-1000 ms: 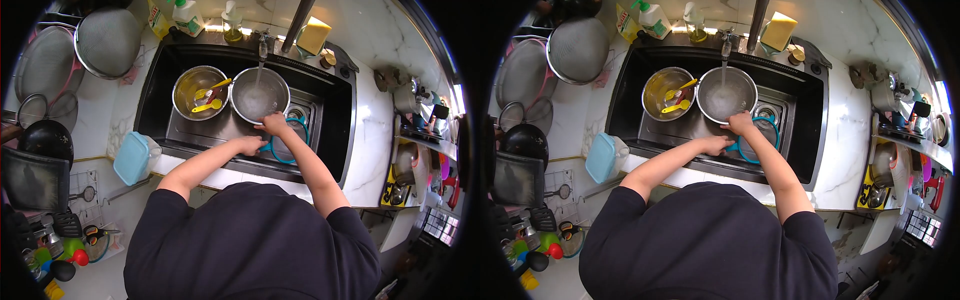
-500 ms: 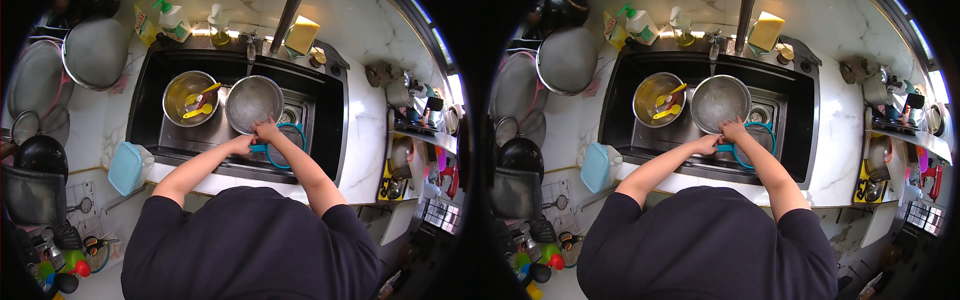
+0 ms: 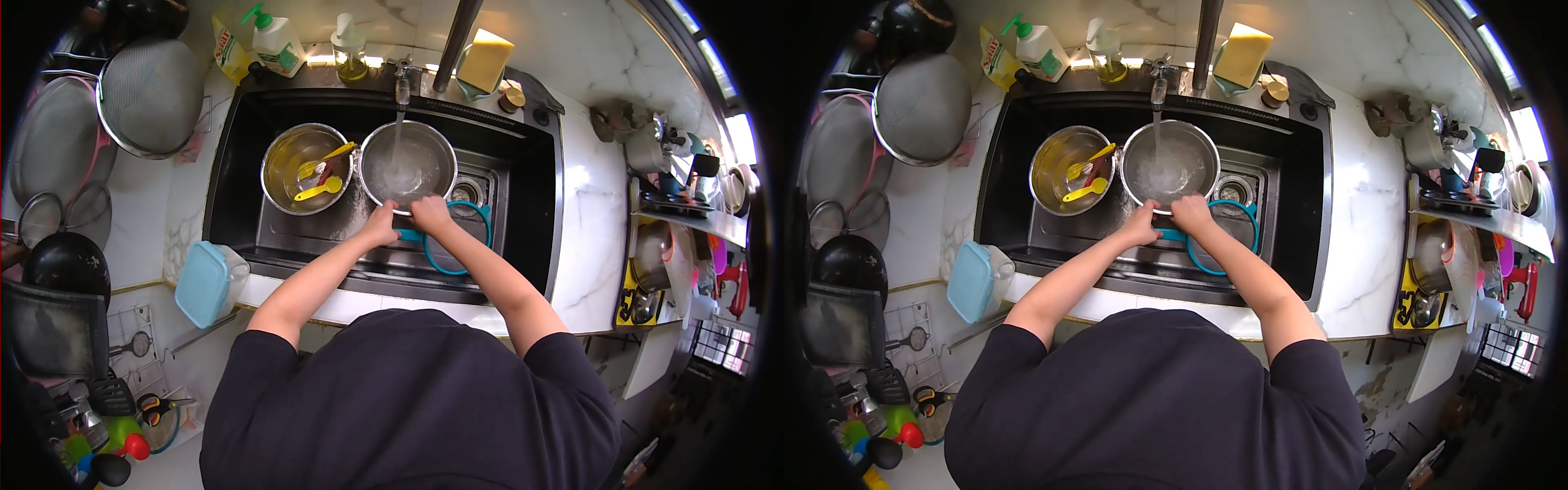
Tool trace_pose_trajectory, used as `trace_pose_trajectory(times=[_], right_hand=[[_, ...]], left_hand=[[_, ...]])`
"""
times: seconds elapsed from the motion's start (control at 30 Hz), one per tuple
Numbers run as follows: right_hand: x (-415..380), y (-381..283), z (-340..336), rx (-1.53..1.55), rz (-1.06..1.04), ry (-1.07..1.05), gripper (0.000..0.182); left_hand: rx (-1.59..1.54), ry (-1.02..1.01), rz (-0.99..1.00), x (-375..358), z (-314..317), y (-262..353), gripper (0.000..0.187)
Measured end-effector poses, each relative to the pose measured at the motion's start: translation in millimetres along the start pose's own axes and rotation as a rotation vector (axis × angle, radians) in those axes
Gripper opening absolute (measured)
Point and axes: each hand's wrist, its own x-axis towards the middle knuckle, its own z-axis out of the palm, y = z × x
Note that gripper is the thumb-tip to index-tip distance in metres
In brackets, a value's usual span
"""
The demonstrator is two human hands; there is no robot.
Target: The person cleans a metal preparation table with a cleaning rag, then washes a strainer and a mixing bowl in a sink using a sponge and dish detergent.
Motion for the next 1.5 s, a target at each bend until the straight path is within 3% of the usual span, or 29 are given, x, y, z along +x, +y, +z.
trace_pose_trajectory(times=[0.03, 0.17, 0.27, 0.33, 0.43, 0.57, 0.63, 0.67, 0.73, 0.77, 0.8, 0.87, 0.9, 1.07, 1.13, 1.27, 1.33, 1.37, 1.4, 1.47, 1.5], right_hand=[[-1.3, -3.8, -12.9, -0.135, 0.020, -0.038, 0.017], [6.3, -3.2, -3.1, -0.189, 0.093, -0.040, 0.015], [6.4, -0.1, 6.8, -0.082, -0.003, -0.003, 0.014], [4.0, -0.7, 8.0, 0.061, -0.070, 0.233, 0.014], [4.2, 1.1, 11.0, 0.086, -0.067, 0.241, 0.015], [5.7, -2.6, 13.5, 0.021, 0.002, 0.206, 0.015], [8.8, -2.0, 12.5, -0.023, -0.008, -0.065, 0.016], [9.2, -3.9, 9.8, -0.020, -0.003, -0.065, 0.016], [8.6, -6.6, 4.2, -0.031, 0.024, -0.102, 0.016], [9.2, -5.9, 4.7, -0.028, 0.028, -0.101, 0.016], [10.8, -4.9, 6.6, -0.030, 0.010, -0.117, 0.018], [11.0, -3.3, 7.8, -0.032, -0.006, -0.131, 0.022], [8.8, -2.0, 8.4, 0.001, -0.050, -0.109, 0.029], [-4.5, 1.6, 3.2, 0.056, -0.148, -0.204, 0.054], [-7.1, 2.7, -0.2, 0.163, -0.169, -0.207, 0.053], [0.8, 6.8, -15.3, 0.189, -0.117, -0.426, 0.059], [16.8, 20.5, 18.8, 0.425, -0.102, -0.515, 0.067], [9.0, 7.3, -28.4, 0.328, 0.011, -0.690, 0.068], [13.7, 12.8, -21.4, 0.321, 0.005, -0.688, 0.068], [23.6, 30.2, 6.8, -0.536, 0.250, -0.237, 0.058], [31.4, 40.5, 17.9, -0.537, 0.246, -0.236, 0.058]], left_hand=[[-0.022, -0.028, -0.001, 2.0, -3.4, 2.1, 0.066], [-0.033, -0.046, -0.013, 1.4, -6.3, 4.2, 0.062], [-0.049, -0.061, -0.035, 0.7, -11.1, 4.9, 0.062], [-0.066, -0.087, -0.045, -0.7, -13.0, 4.1, 0.063], [-0.137, -0.136, -0.073, 0.0, -13.0, 5.5, 0.054], [-0.229, 0.073, -0.083, 9.3, 2.7, -9.3, 0.054], [-0.265, 0.163, -0.080, 5.2, 4.4, -8.9, 0.069], [-0.263, 0.159, -0.078, 3.4, 2.6, -5.4, 0.069], [-0.376, 0.372, -0.049, 0.6, -0.7, 2.3, 0.075], [-0.269, 0.491, 0.017, 6.9, 9.2, -11.1, 0.082], [-0.267, 0.488, 0.018, 13.7, 15.7, -21.7, 0.082], [-0.524, 0.453, -0.317, 25.4, 21.3, -33.8, 0.083], [-0.679, 0.442, -0.296, 14.6, 6.5, -12.3, 0.077], [-0.633, 0.243, -0.325, 5.9, -6.2, -3.0, 0.053], [-0.807, -0.028, -0.423, 1.1, -17.9, 6.1, 0.050], [-0.906, 0.114, -0.258, 10.9, 17.2, -16.9, 0.043], [-0.504, 0.313, -0.231, 21.3, 33.5, -37.8, 0.048], [-0.478, 0.304, -0.253, 15.0, 24.1, -26.3, 0.049], [-0.480, 0.312, -0.253, 16.0, 24.2, -27.4, 0.049], [-0.189, 0.381, -0.280, 14.2, 26.7, -31.2, 0.050], [-0.189, 0.385, -0.282, 14.1, 24.7, -29.1, 0.050]])
